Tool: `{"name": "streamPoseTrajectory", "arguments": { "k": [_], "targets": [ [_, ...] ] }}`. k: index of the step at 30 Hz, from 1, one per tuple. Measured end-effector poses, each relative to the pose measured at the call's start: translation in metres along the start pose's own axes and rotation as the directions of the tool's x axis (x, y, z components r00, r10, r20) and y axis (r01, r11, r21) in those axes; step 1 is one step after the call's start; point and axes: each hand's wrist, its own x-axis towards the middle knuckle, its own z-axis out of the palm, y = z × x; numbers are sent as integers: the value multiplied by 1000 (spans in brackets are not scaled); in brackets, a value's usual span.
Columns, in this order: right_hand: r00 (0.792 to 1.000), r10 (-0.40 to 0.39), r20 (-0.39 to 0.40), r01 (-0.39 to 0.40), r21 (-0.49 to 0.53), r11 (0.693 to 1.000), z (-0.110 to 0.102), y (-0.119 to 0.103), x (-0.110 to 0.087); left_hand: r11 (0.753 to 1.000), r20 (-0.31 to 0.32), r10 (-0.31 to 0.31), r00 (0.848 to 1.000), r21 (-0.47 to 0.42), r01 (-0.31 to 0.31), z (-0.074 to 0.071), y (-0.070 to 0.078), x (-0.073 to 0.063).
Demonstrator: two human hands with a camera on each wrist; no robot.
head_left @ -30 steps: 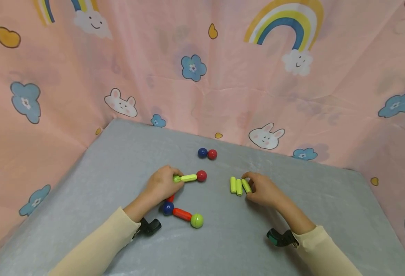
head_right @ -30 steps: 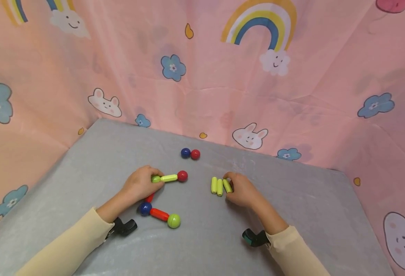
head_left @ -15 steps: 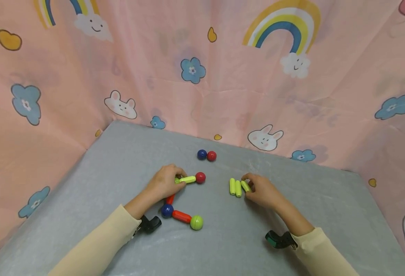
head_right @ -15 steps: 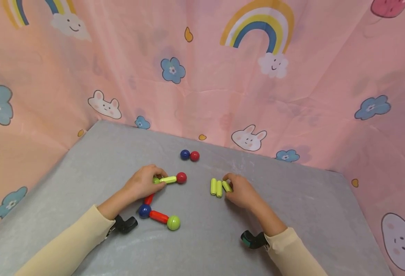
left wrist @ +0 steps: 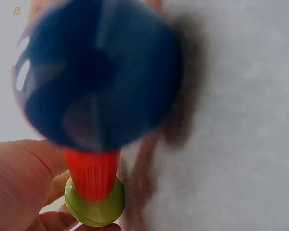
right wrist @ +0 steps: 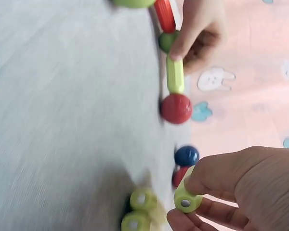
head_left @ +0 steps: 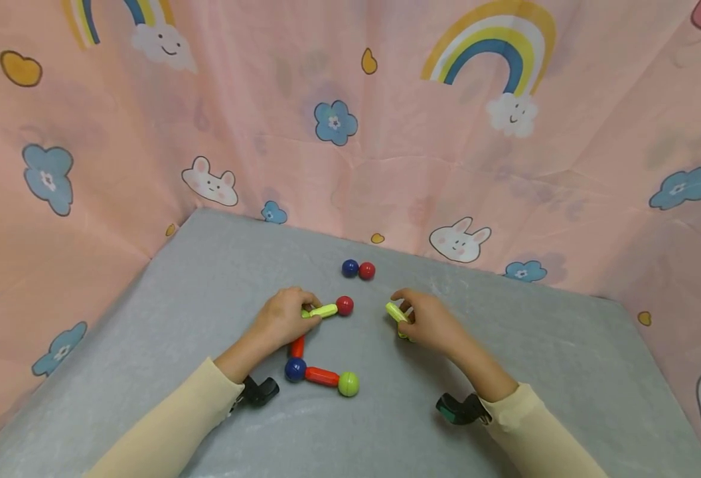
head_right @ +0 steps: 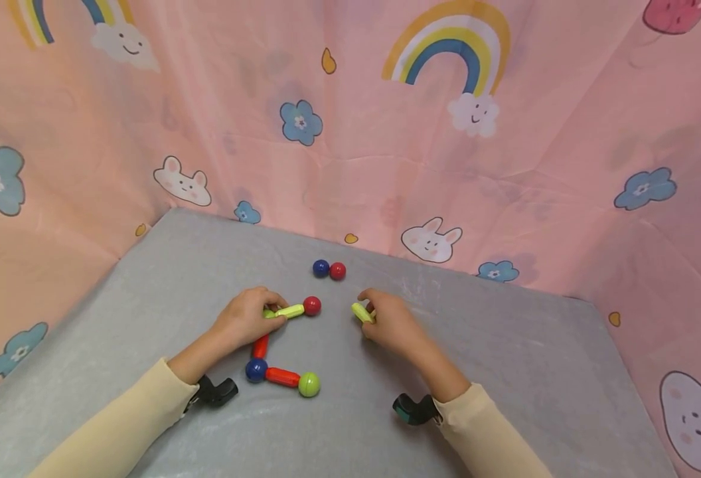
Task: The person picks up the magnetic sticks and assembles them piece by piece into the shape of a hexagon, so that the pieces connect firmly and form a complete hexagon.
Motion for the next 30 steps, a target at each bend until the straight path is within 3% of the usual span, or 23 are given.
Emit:
{"name": "streamPoseTrajectory", "arguments": {
  "k": [10, 18, 22, 30],
  "targets": [
    [996, -84, 23, 84, 2, 996, 20, -27, 17, 1000, 2, 6, 1000, -10, -5, -2, -2, -4],
    [996, -80, 34, 79, 23, 997, 28, -37, 23, 1000, 9, -10, 1000, -27, 10, -2, -2, -6],
    [996, -85, 31, 84, 29, 996, 29, -38, 24, 1000, 7, 15, 1000, -23, -15, -2, -2, -5],
    [993, -117, 7, 117, 46, 992, 30, -34, 24, 996, 89, 72, 993, -53, -68, 1, 3, 3]
  ]
}}
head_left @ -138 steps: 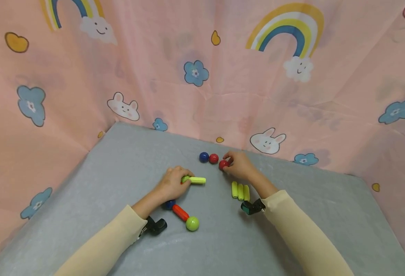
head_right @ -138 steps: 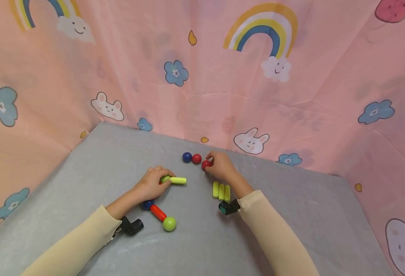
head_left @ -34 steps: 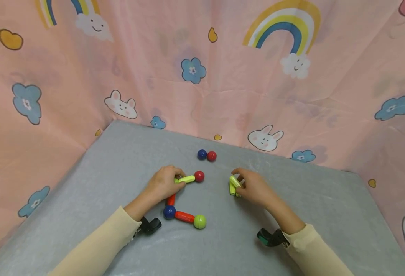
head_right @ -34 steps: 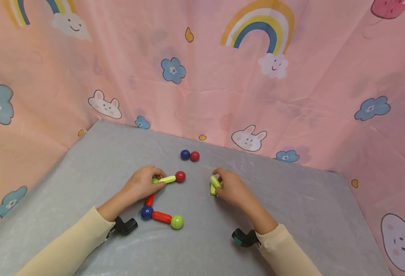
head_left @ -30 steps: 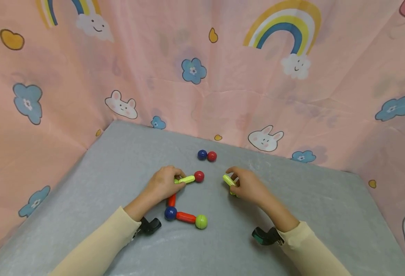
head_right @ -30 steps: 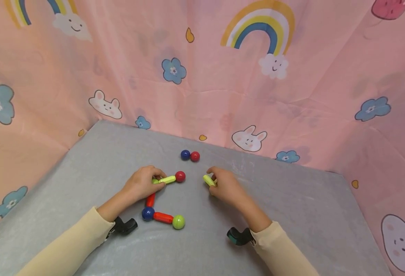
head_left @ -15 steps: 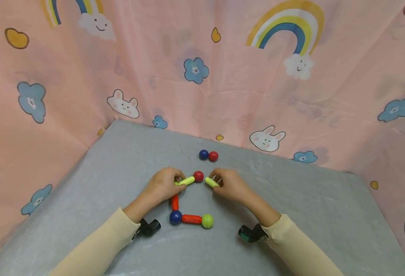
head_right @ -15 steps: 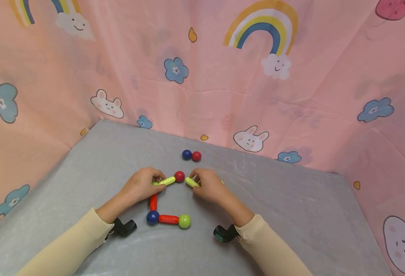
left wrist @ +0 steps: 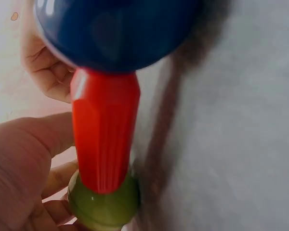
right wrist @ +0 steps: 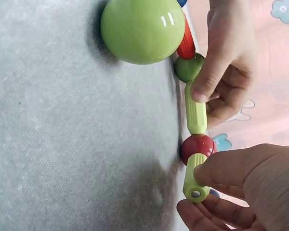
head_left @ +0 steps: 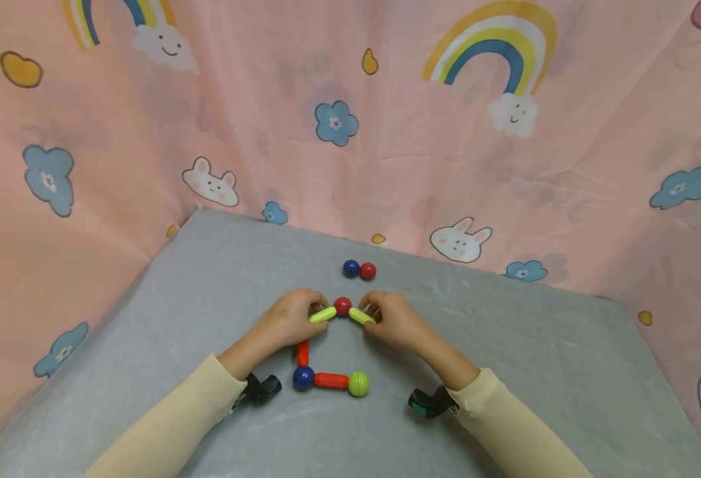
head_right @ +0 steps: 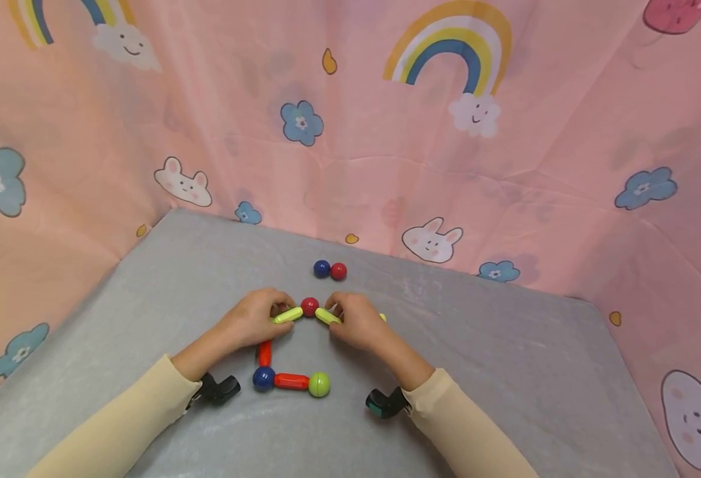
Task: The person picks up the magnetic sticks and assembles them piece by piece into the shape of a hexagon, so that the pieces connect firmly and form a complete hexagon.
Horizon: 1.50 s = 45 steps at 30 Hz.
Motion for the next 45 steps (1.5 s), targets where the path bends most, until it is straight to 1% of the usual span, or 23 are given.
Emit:
{"name": "streamPoseTrajectory", "arguments": {
  "k": [3, 10, 12, 15, 20, 24, 29, 37, 42, 45],
  "targets": [
    [1000, -5, -10, 5, 8, 1000, 0, 2, 0, 1000, 12, 25, 1000, 0, -25, 1, 4, 5],
    [1000, 25, -18, -25, 14, 1000, 0, 4, 0, 997, 52, 74, 996, 0, -74, 4, 15, 22],
    [999, 37, -23, -36, 12, 999, 0, 4, 1, 997, 71, 77, 994, 4, -78, 6, 17, 25],
    [998, 50, -29, -50, 13, 999, 0, 5, 0, 996, 83, 83, 993, 6, -84, 9, 17, 29],
    [998, 50, -30, -50, 19, 999, -1, 7, 0, 997, 71, 76, 995, -18, -75, 14, 14, 31],
    [999, 42, -33, -41, 24, 999, -5, 10, 1, 997, 51, 62, 997, -45, -60, 14, 12, 30],
    [997, 63, -45, -62, 26, 998, -15, 15, 9, 997, 13, 23, 1000, -77, -22, 11, 9, 24],
    [993, 94, -68, -96, -33, 995, -26, 22, 35, 995, -45, -46, 998, -88, 42, 6, 1, 16],
    [992, 115, -57, -119, -61, 991, -27, 27, 51, 995, -65, -62, 996, -86, 56, 4, -4, 13],
    [987, 156, -45, -159, -59, 986, -26, 29, 59, 994, -72, -65, 995, -96, 58, 3, -6, 12]
  ]
}}
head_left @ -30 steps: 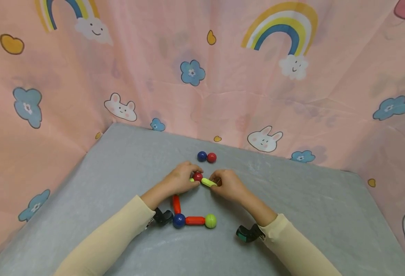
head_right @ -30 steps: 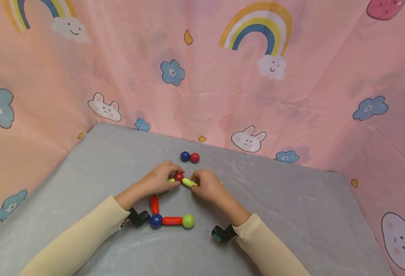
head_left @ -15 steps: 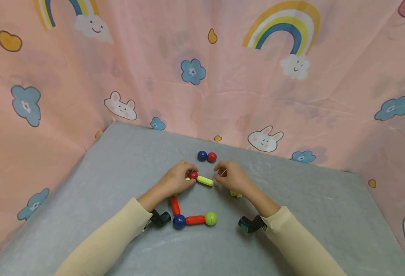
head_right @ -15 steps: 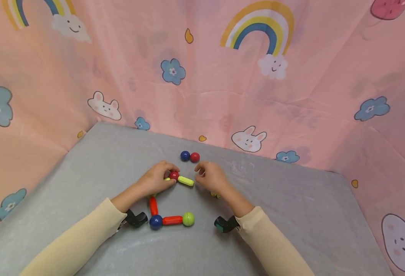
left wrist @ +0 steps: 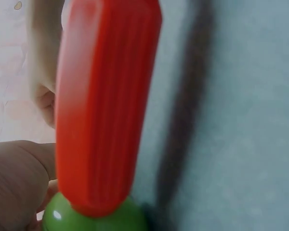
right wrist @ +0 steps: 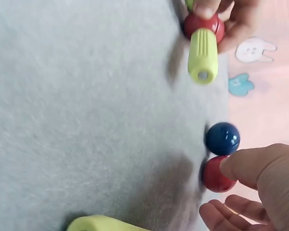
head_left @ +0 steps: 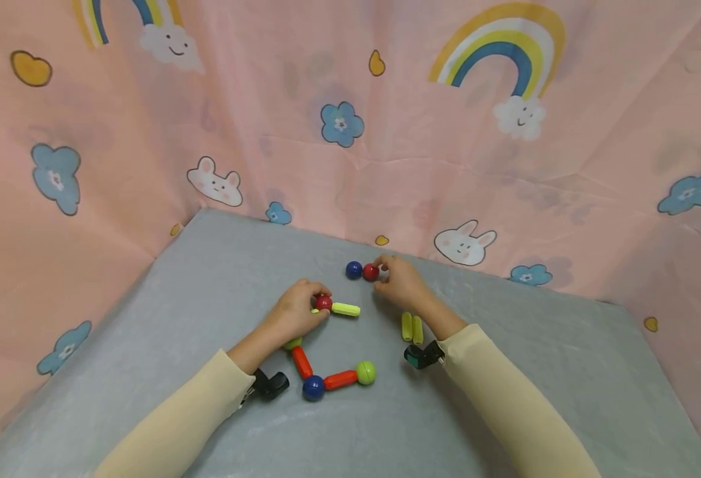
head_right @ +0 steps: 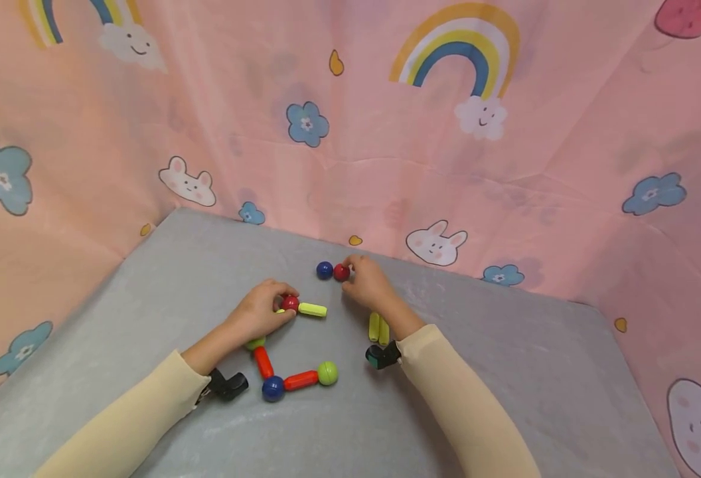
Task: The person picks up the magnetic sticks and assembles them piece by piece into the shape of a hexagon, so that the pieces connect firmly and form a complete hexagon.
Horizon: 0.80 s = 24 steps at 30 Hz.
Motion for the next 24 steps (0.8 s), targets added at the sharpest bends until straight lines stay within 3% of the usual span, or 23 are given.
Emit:
{"name": "streamPoseTrajectory", "arguments": {
  "k": [7, 15, 19, 24],
  "targets": [
    [1000, 23, -17, -23, 11, 1000, 2, 2, 13, 1000, -25, -11, 1000, -12, 11, 0, 0, -4],
    [997, 75, 16, -74, -30, 997, 5, -1, 17, 1000, -41, -31, 999, -6, 31, 1, 3, -10],
    [998, 43, 41, -40, -79, 996, 7, 2, 13, 999, -47, -41, 998, -4, 40, 1, 4, -11],
    [996, -47, 76, 59, -160, 985, 6, 0, 0, 999, -57, -47, 997, 1, 47, 0, 5, -12]
  ]
}}
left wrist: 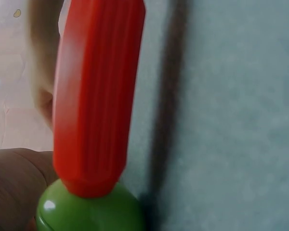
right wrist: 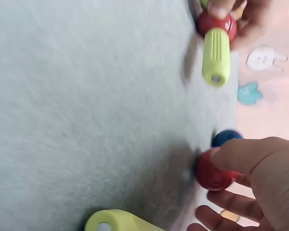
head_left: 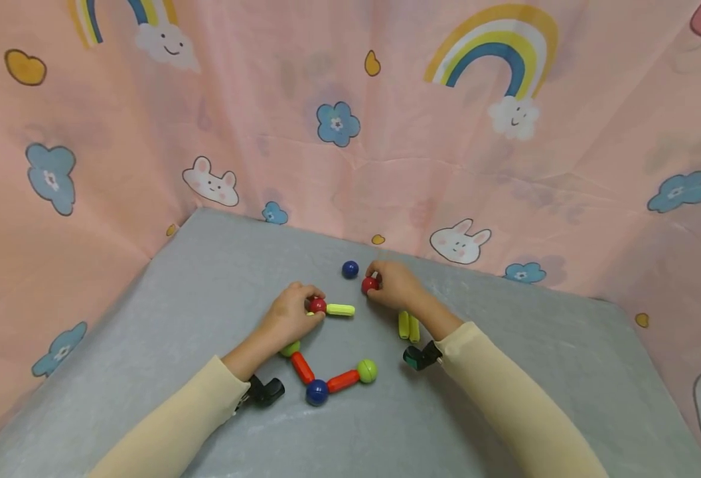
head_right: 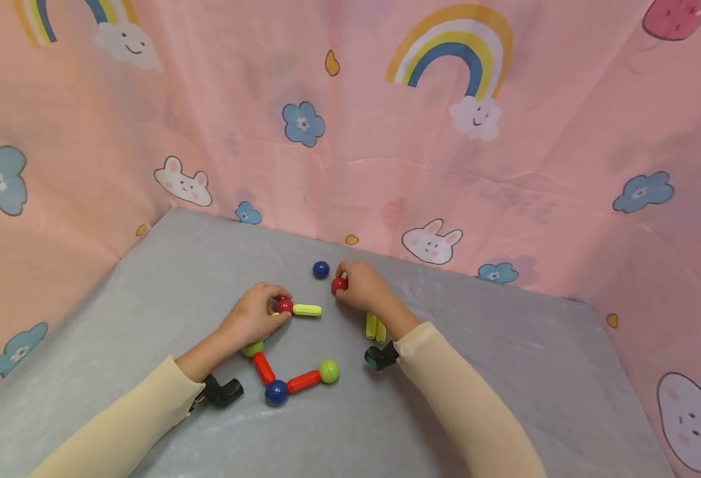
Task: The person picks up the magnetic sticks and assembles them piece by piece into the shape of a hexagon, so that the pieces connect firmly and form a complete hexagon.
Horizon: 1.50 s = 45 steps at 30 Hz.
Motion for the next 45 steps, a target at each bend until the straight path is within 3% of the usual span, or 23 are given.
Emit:
{"name": "streamPoseTrajectory", "arguments": {
  "k": [7, 14, 23, 29, 38, 45],
  "targets": [
    [993, -105, 58, 108, -49, 993, 2, -11, -22, 1000, -5, -20, 1000, 0, 20, -1, 1, 0],
    [993, -95, 77, 95, 6, 995, 4, -17, -35, 999, -10, -45, 999, 12, 45, 1, 1, -1],
    [988, -128, 85, 122, 71, 990, 6, -16, -37, 998, -22, -68, 997, 17, 68, 5, 4, -3],
    [987, -142, 69, 135, 106, 985, -1, -6, -45, 998, -13, -66, 998, 19, 66, 4, 6, -5],
    [997, -67, 36, 67, -9, 998, -19, 18, -72, 992, 33, 4, 999, 129, -9, -5, 13, 0],
    [998, -69, -1, 68, -148, 987, -14, 31, -83, 989, 123, 73, 990, 118, -88, -2, 22, 10]
  ]
}}
